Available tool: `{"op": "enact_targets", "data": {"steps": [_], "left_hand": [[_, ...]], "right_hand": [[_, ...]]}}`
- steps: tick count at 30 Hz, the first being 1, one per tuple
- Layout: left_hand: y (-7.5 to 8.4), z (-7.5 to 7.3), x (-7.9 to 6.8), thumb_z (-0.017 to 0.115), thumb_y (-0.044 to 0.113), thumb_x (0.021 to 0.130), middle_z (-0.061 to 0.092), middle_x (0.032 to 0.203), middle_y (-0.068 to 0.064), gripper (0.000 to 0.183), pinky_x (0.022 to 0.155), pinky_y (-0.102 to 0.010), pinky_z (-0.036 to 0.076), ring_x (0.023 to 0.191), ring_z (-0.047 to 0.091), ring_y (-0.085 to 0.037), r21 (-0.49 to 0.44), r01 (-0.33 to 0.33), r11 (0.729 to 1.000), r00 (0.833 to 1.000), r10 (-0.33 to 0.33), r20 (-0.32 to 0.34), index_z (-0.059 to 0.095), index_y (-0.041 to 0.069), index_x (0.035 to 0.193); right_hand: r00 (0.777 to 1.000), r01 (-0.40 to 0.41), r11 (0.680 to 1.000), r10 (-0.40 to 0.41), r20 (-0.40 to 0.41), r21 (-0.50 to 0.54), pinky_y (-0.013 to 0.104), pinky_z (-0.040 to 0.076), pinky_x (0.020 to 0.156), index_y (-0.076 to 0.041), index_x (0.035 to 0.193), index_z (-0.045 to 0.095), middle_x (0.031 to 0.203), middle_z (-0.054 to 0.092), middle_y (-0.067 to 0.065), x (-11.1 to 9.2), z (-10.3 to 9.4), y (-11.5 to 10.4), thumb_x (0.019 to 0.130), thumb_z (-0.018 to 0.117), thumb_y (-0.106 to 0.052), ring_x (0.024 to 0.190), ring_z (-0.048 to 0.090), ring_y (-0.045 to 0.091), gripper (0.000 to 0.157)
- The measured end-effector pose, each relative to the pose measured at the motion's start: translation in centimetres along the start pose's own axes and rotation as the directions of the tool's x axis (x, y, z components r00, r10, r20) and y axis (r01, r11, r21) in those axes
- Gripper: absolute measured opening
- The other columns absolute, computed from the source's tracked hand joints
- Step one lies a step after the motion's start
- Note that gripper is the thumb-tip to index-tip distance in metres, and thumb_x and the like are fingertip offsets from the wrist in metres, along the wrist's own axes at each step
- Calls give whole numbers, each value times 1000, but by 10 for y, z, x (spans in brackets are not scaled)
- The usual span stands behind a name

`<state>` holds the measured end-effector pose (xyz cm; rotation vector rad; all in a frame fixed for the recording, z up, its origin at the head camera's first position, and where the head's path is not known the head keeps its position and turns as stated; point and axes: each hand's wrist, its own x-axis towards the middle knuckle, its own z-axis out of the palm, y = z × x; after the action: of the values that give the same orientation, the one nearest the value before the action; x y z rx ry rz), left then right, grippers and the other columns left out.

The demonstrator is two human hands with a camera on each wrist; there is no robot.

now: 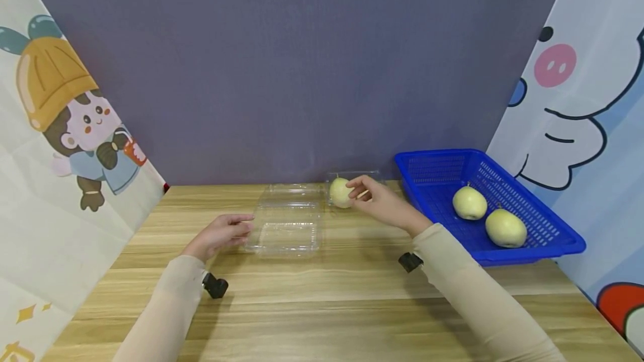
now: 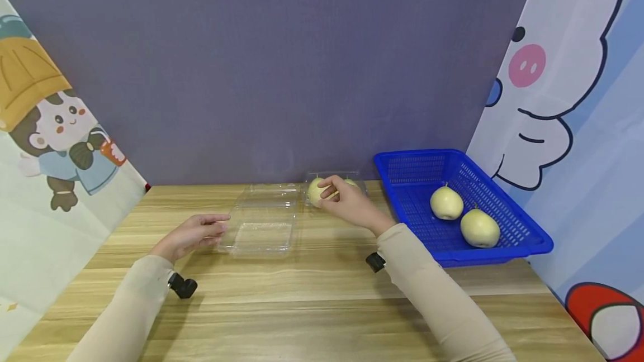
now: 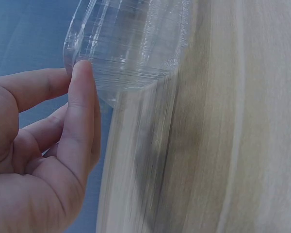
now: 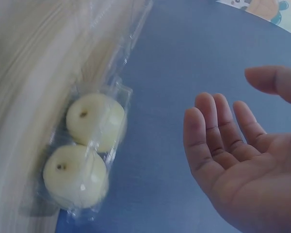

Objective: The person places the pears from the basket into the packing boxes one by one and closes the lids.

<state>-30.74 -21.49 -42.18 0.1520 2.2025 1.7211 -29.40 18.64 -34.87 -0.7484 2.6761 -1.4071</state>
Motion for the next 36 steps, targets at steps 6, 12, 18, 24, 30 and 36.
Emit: {"op": "enact_targets", "data": {"steps": [6, 12, 18, 24, 30, 36], "left_hand": [[1, 1, -2, 48, 4, 106, 53, 128, -26, 49, 83, -26, 58, 96, 63, -18, -1, -3, 1000, 1000, 3, 3, 33, -12, 149], [0, 0, -2, 48, 4, 106, 53, 128, -27, 48, 83, -26, 58, 97, 62, -19, -4, -2, 1000, 1000, 2, -7, 33, -13, 149], [0, 1, -3, 49, 6, 106, 47, 137, -31, 50, 88, -30, 57, 114, 57, -30, 11, 7, 1000, 1000, -7, -7, 33, -11, 150], [0, 1, -4, 49, 7, 106, 46, 140, -32, 50, 91, -32, 56, 117, 56, -32, 18, 7, 1000, 1000, -7, -6, 33, -11, 150], [0, 1, -3, 50, 7, 106, 50, 134, -30, 50, 86, -29, 57, 102, 62, -21, 8, 6, 1000, 1000, -6, -12, 34, -12, 149], [1, 1, -2, 49, 6, 106, 50, 134, -31, 50, 84, -27, 58, 98, 63, -19, 3, 8, 1000, 1000, -7, -18, 34, -12, 149]], "right_hand": [[1000, -3, 1000, 3, 19, 1, 40, 55, 84, -2, 134, 51, 122, 60, 18, -2, -15, -3, 99, 65, -19, 107, 59, 33, 42], [999, -44, 997, 44, 10, -71, 41, 53, 84, -8, 138, 50, 125, 60, 14, -5, -30, -5, 101, 62, -23, 108, 58, 29, 41], [999, -36, 991, 38, 8, -127, 45, 51, 90, -8, 139, 51, 125, 59, 13, -7, -49, -3, 102, 61, -27, 111, 57, 30, 42], [999, -49, 987, 50, 7, -155, 43, 51, 85, -10, 139, 50, 127, 59, 15, -12, -66, 2, 102, 61, -25, 110, 57, 31, 41], [999, -37, 972, 30, -37, -230, 42, 51, 84, -7, 134, 54, 121, 63, 14, -16, -81, 9, 100, 64, -21, 102, 60, 30, 38], [998, -60, 963, 48, -52, -263, 46, 50, 87, -3, 132, 54, 120, 62, 19, -22, -96, 13, 100, 63, -20, 105, 61, 34, 37]]}}
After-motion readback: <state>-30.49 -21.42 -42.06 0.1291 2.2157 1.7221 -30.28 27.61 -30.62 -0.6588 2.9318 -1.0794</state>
